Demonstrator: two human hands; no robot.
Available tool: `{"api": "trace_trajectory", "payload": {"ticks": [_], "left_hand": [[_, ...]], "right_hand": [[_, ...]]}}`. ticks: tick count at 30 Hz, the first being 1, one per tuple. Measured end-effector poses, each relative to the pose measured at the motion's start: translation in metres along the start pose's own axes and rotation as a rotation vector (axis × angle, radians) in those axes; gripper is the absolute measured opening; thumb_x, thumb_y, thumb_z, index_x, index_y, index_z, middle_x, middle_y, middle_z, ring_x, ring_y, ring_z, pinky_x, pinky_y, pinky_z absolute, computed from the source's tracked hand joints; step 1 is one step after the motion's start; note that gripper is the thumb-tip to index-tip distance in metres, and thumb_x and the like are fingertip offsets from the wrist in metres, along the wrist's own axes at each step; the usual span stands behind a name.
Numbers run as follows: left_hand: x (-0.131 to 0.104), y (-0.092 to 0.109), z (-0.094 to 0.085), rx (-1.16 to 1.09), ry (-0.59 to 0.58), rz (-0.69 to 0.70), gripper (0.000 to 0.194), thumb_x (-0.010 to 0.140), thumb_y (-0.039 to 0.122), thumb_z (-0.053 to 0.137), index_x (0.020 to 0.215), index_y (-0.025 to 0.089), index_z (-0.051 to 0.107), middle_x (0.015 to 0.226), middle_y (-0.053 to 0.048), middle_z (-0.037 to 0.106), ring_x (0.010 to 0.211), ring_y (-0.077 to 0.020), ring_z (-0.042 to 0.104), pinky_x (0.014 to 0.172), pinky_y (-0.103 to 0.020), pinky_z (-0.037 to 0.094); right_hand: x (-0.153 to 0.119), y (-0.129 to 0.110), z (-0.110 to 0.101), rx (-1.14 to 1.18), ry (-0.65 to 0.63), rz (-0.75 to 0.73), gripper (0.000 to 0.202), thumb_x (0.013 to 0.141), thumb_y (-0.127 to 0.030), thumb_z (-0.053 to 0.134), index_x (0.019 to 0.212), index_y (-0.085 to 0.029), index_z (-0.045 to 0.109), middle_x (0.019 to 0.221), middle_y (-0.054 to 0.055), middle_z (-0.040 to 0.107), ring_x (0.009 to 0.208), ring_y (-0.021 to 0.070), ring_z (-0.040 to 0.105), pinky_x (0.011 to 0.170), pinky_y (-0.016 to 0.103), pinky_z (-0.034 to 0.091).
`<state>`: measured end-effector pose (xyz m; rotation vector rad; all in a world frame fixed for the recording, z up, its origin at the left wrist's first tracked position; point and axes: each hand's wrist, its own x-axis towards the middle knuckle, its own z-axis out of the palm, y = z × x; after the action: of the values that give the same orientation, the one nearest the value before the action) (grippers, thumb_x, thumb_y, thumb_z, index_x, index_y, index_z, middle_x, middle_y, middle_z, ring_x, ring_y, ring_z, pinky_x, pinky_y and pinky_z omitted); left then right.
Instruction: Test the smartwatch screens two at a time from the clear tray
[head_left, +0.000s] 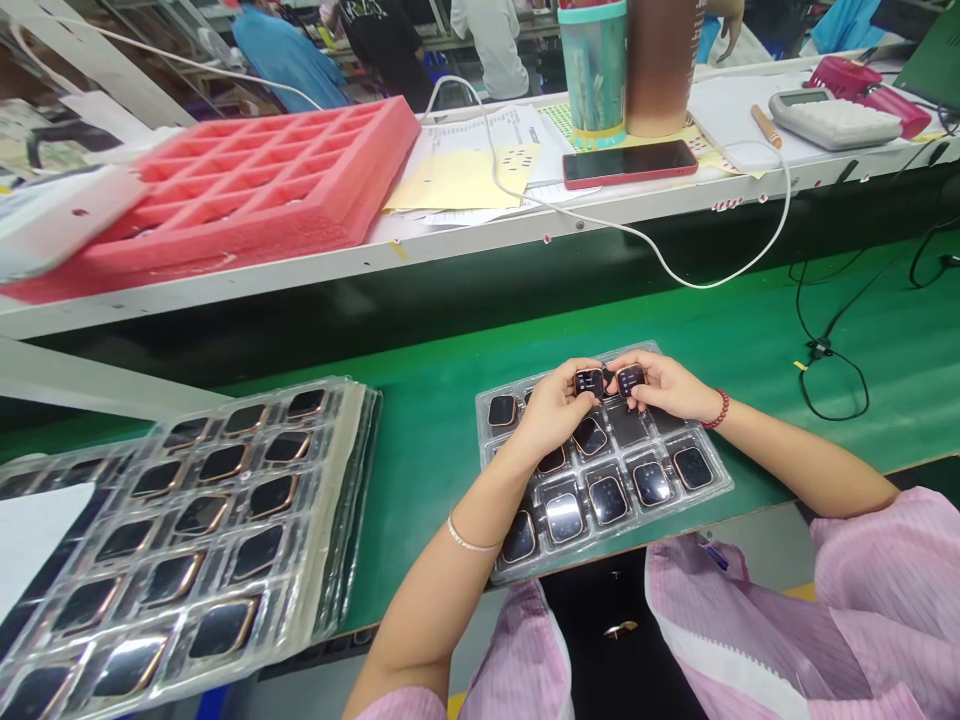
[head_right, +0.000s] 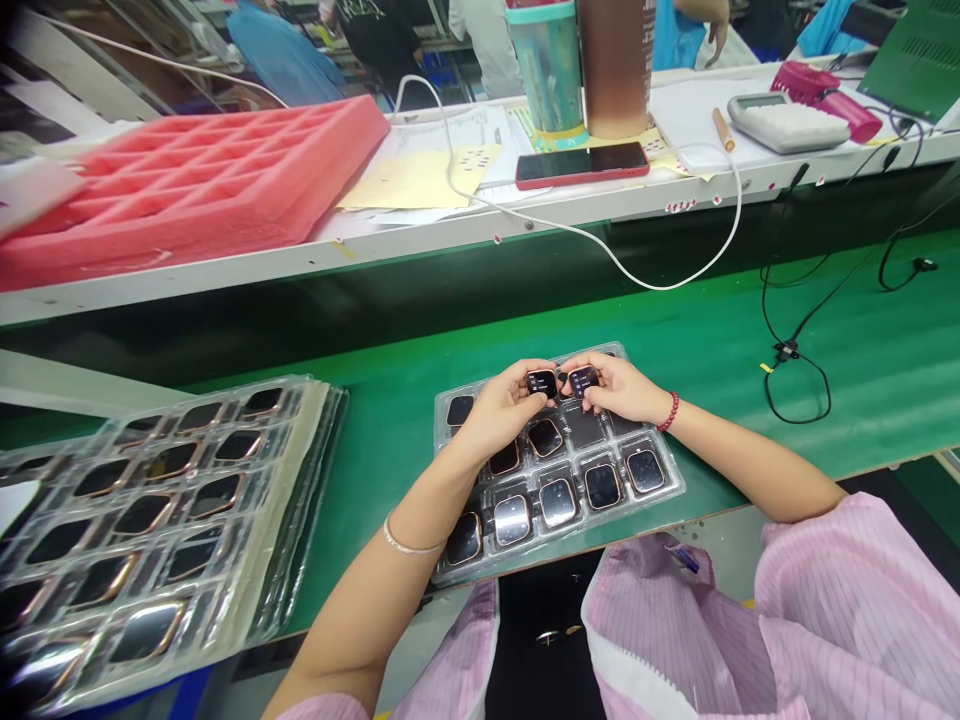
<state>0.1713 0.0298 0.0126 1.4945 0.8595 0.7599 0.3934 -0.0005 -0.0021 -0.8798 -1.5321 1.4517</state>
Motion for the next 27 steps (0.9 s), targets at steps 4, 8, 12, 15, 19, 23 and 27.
{"api": "trace_trajectory", "payload": {"ticks": [4, 8, 12, 15, 19, 23, 27], "left_hand": [[-0.001, 0.004, 0.001, 0.023, -0.009, -0.016, 0.037, 0.079, 0.019, 0.062, 0.115, 0.015, 0.064, 0.114, -0.010, 0.071, 0.091, -0.0207, 0.070, 0.086, -0.037, 0.059], [-0.002, 0.008, 0.001, 0.035, -0.029, -0.032, 0.031, 0.082, 0.028, 0.060, 0.109, 0.015, 0.066, 0.111, -0.010, 0.071, 0.082, -0.0188, 0.069, 0.077, -0.035, 0.060], [-0.001, 0.011, -0.001, 0.049, -0.032, -0.039, 0.033, 0.080, 0.034, 0.062, 0.107, 0.015, 0.066, 0.107, -0.010, 0.072, 0.086, -0.0211, 0.069, 0.075, -0.034, 0.060], [0.000, 0.011, -0.002, 0.052, -0.033, -0.052, 0.037, 0.078, 0.037, 0.064, 0.108, 0.015, 0.066, 0.107, -0.010, 0.072, 0.092, -0.0239, 0.070, 0.075, -0.036, 0.060], [0.001, 0.009, -0.002, 0.049, -0.036, -0.045, 0.034, 0.078, 0.036, 0.064, 0.105, 0.016, 0.067, 0.108, -0.010, 0.072, 0.094, -0.0246, 0.069, 0.077, -0.037, 0.060], [0.001, 0.008, -0.002, 0.026, -0.047, -0.060, 0.035, 0.079, 0.036, 0.064, 0.108, 0.017, 0.067, 0.107, -0.009, 0.072, 0.094, -0.0241, 0.069, 0.080, -0.038, 0.060], [0.001, 0.007, -0.002, 0.025, -0.052, -0.058, 0.037, 0.079, 0.037, 0.064, 0.110, 0.017, 0.066, 0.109, -0.009, 0.072, 0.095, -0.0241, 0.069, 0.081, -0.039, 0.060]], "right_hand": [[0.000, -0.001, 0.000, 0.016, 0.011, 0.011, 0.034, 0.087, -0.012, 0.061, 0.120, -0.017, 0.062, 0.102, 0.006, 0.074, 0.069, 0.0117, 0.069, 0.059, 0.022, 0.059], [0.002, 0.001, 0.003, 0.051, 0.025, 0.032, 0.027, 0.090, -0.015, 0.060, 0.116, -0.016, 0.063, 0.098, 0.005, 0.074, 0.063, 0.0094, 0.067, 0.057, 0.021, 0.057], [0.005, 0.004, 0.004, 0.074, 0.017, 0.053, 0.026, 0.089, -0.015, 0.062, 0.114, -0.015, 0.063, 0.096, 0.004, 0.074, 0.061, 0.0084, 0.066, 0.056, 0.020, 0.055], [0.007, 0.006, 0.003, 0.075, 0.017, 0.066, 0.025, 0.089, -0.014, 0.061, 0.114, -0.015, 0.063, 0.095, 0.004, 0.073, 0.060, 0.0078, 0.066, 0.055, 0.019, 0.054], [0.007, 0.007, 0.003, 0.069, 0.023, 0.062, 0.027, 0.087, -0.012, 0.060, 0.114, -0.015, 0.063, 0.095, 0.004, 0.073, 0.059, 0.0076, 0.066, 0.055, 0.018, 0.054], [0.006, 0.008, 0.002, 0.071, 0.019, 0.054, 0.028, 0.086, -0.011, 0.059, 0.113, -0.015, 0.063, 0.094, 0.003, 0.073, 0.060, 0.0082, 0.067, 0.055, 0.019, 0.053], [0.007, 0.009, 0.002, 0.074, 0.012, 0.053, 0.028, 0.086, -0.011, 0.060, 0.113, -0.016, 0.063, 0.095, 0.004, 0.074, 0.059, 0.0083, 0.066, 0.055, 0.019, 0.053]]}}
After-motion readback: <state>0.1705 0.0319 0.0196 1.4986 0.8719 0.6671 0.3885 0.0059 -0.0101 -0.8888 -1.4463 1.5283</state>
